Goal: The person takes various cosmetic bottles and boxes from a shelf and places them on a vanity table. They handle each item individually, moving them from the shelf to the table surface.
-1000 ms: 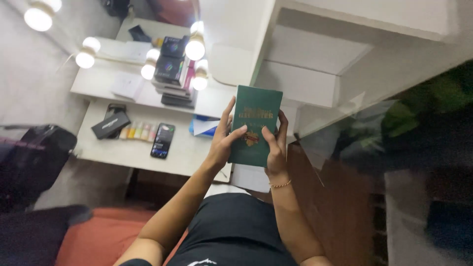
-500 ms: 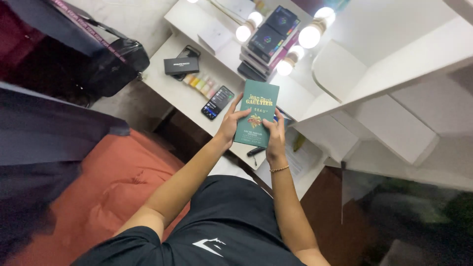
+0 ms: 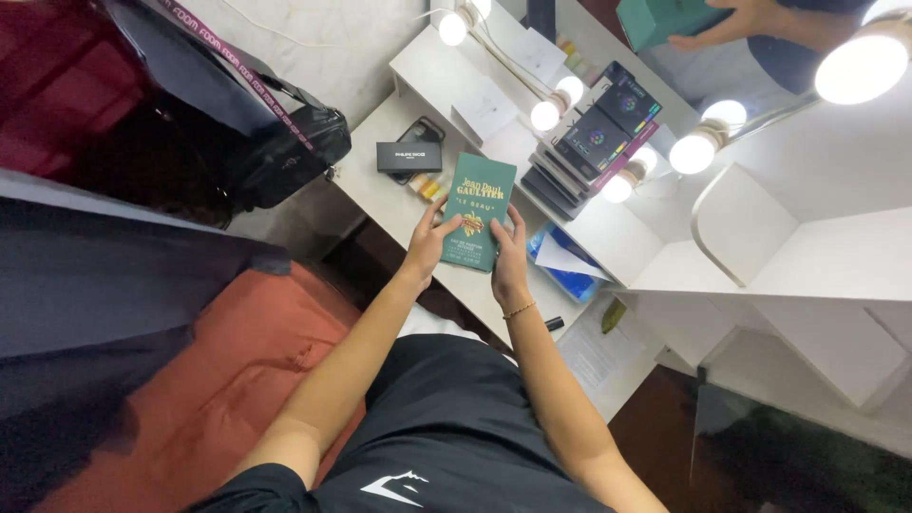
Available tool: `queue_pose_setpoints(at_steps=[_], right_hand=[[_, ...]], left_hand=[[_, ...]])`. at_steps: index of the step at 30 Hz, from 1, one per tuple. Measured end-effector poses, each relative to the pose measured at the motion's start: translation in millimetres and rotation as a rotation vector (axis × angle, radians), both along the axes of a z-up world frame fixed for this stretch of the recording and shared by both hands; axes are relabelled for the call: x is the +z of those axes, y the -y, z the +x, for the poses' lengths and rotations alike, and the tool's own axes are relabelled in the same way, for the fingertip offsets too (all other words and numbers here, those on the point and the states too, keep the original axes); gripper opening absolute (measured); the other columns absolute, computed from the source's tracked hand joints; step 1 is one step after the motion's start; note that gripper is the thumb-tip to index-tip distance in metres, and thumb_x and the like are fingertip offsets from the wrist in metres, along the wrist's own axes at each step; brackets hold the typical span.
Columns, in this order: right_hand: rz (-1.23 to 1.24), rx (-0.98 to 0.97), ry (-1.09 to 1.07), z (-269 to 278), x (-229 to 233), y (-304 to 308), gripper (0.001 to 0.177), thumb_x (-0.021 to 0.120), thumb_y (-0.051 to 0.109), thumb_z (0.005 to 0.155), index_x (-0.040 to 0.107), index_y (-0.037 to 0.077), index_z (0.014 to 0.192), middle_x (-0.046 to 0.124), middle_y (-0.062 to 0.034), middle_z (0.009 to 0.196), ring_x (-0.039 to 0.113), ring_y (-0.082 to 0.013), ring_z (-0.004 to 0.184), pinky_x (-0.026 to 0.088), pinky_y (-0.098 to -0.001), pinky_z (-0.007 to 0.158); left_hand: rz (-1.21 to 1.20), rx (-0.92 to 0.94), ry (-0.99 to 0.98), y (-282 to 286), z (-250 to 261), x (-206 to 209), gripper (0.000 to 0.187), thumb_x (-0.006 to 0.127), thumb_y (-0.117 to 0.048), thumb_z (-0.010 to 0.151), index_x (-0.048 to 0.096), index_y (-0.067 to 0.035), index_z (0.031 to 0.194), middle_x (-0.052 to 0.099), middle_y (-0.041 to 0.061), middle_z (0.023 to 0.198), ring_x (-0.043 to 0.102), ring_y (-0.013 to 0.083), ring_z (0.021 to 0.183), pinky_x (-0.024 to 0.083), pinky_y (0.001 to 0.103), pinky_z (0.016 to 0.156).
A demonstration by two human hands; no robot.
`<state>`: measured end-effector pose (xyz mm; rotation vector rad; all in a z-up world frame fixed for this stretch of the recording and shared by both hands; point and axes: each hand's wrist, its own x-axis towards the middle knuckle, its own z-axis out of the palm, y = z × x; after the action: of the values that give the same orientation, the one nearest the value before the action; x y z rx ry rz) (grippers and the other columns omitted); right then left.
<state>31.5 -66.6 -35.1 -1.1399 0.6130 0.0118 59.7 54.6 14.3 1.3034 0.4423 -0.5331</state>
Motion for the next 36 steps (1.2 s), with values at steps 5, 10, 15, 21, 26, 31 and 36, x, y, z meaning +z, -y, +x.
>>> queue_pose_setpoints(at_steps=[5, 10, 15, 21, 26, 31, 36], right_hand=[[-0.114, -0.008, -0.011, 38.4, -15.5, -12.6, 0.063, 0.069, 0.027, 0.089, 0.040, 0.017, 0.145, 0.050, -0.0151, 0.133, 0.052, -0.0271, 0.120, 0.048, -0.0444, 0.096], [-0.040, -0.188, -0.056, 75.1, -25.0, -25.7, 0.068, 0.075, 0.026, 0.088, 0.038, 0.010, 0.142, 0.050, -0.0120, 0.120, 0.054, -0.0236, 0.113, 0.047, -0.0373, 0.099], [0.091, -0.440, -0.034, 120.0, -9.7, -36.5, 0.093, 0.081, 0.037, 0.084, 0.018, 0.005, 0.146, 0.042, -0.0204, 0.131, 0.049, -0.0290, 0.124, 0.039, -0.0403, 0.109], [0.023, -0.472, -0.086, 156.7, -45.2, -21.9, 0.052, 0.074, 0.048, 0.087, 0.051, 0.011, 0.114, 0.049, -0.0028, 0.107, 0.052, -0.0171, 0.109, 0.043, -0.0328, 0.101], [0.030, -0.511, -0.067, 166.7, -68.0, -20.1, 0.034, 0.069, 0.043, 0.093, 0.057, 0.014, 0.105, 0.057, -0.0004, 0.106, 0.055, -0.0159, 0.111, 0.044, -0.0346, 0.102], [-0.034, -0.429, -0.015, 154.7, -62.0, -17.9, 0.038, 0.062, 0.030, 0.099, 0.053, 0.010, 0.130, 0.048, -0.0150, 0.139, 0.042, -0.0290, 0.135, 0.037, -0.0418, 0.113], [-0.146, -0.281, 0.014, 144.4, -43.5, -20.1, 0.046, 0.052, 0.023, 0.103, 0.041, 0.016, 0.148, 0.028, -0.0175, 0.156, 0.035, -0.0351, 0.141, 0.037, -0.0475, 0.114]], left_hand=[[-0.043, 0.039, 0.027, -8.6, 51.5, 2.0, 0.075, 0.066, -0.026, 0.091, 0.025, -0.026, 0.154, 0.050, 0.022, 0.131, 0.054, 0.0340, 0.123, 0.045, 0.047, 0.104], [-0.140, 0.087, -0.074, -6.9, 95.2, -0.2, 0.095, 0.076, -0.024, 0.083, 0.016, -0.022, 0.156, 0.035, 0.024, 0.143, 0.042, 0.0393, 0.133, 0.039, 0.055, 0.105], [-0.219, 0.068, -0.111, 10.7, 147.0, -39.9, 0.110, 0.083, -0.029, 0.078, 0.007, -0.020, 0.157, 0.025, 0.025, 0.152, 0.031, 0.0443, 0.140, 0.036, 0.061, 0.103], [-0.068, -0.110, -0.106, 27.8, 193.7, -66.1, 0.112, 0.082, -0.046, 0.078, 0.008, -0.016, 0.157, 0.019, 0.020, 0.158, 0.028, 0.0423, 0.142, 0.036, 0.062, 0.106], [-0.061, -0.162, -0.115, 22.7, 196.8, -52.7, 0.099, 0.071, -0.044, 0.088, 0.008, -0.009, 0.156, 0.012, 0.024, 0.159, 0.024, 0.0467, 0.142, 0.032, 0.061, 0.109], [-0.075, -0.169, -0.071, 19.6, 196.0, -81.8, 0.088, 0.062, -0.048, 0.095, 0.013, -0.009, 0.156, 0.011, 0.019, 0.161, 0.016, 0.0359, 0.147, 0.026, 0.048, 0.117], [-0.046, -0.287, -0.098, 13.5, 200.2, -106.9, 0.074, 0.050, -0.051, 0.099, 0.016, -0.019, 0.157, 0.021, 0.017, 0.159, 0.042, 0.0386, 0.134, 0.050, 0.041, 0.100]])
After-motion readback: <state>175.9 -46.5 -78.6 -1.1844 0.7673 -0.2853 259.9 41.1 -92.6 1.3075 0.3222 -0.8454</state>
